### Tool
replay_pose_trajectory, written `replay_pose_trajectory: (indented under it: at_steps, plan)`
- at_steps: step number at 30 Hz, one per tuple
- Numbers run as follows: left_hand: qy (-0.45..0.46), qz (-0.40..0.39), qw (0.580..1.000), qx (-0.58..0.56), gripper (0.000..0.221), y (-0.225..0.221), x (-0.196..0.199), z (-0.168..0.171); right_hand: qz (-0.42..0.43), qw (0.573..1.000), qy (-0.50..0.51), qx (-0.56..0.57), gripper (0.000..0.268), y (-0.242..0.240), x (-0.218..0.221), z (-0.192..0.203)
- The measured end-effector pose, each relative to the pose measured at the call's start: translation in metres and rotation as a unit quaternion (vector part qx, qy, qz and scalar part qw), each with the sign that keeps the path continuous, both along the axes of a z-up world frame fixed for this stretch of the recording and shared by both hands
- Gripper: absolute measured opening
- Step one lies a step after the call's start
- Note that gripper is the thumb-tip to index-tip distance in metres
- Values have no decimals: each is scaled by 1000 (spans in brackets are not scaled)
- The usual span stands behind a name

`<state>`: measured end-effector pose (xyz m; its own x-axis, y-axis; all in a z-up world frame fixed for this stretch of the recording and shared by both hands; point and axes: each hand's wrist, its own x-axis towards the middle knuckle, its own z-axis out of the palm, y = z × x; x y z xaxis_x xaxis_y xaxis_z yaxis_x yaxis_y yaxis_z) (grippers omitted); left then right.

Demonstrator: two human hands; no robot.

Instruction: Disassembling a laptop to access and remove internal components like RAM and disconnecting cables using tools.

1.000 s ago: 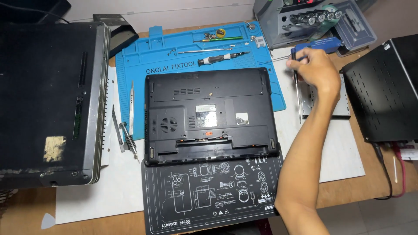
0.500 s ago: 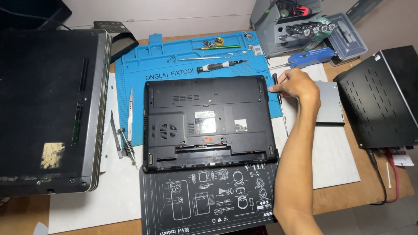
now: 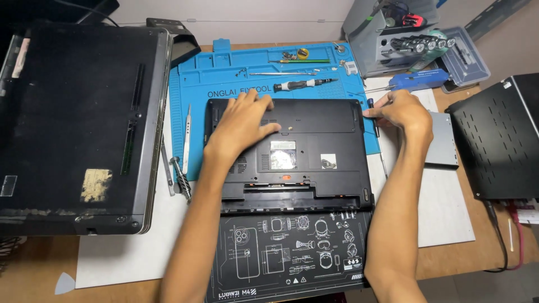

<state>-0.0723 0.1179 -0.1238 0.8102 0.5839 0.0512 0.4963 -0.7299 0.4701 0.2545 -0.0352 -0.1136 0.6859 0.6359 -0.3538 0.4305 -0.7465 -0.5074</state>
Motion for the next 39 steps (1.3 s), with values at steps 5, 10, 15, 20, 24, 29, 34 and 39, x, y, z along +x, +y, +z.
replay_pose_trajectory:
  at_steps: [5,10,15,20,24,29,34,39]
  plan:
    - [38,49,996,-66,65,21,-5,4,-46,998,-29,5,32,-7,-4,14]
    - [14,45,994,-98,68,18,-16,15,55,968,-208,129,20,1,-2,6]
    - [10,26,995,-92,68,27,-19,0,192,909,-283,237,5,47,-67,23]
    - [24,8,998,-58,74,33,-14,-21,349,853,-347,174,10,117,-72,-20]
    - [22,9,999,-47,73,33,-15,-24,398,819,-396,115,11,155,-56,-50]
    - [21,7,998,-51,73,34,-14,-26,417,843,-331,82,18,160,-54,-32]
    - [20,4,998,-60,75,35,-15,-29,362,891,-112,249,5,122,-64,23]
    - [27,3,998,-53,74,34,-15,-28,211,897,55,385,6,68,-71,53]
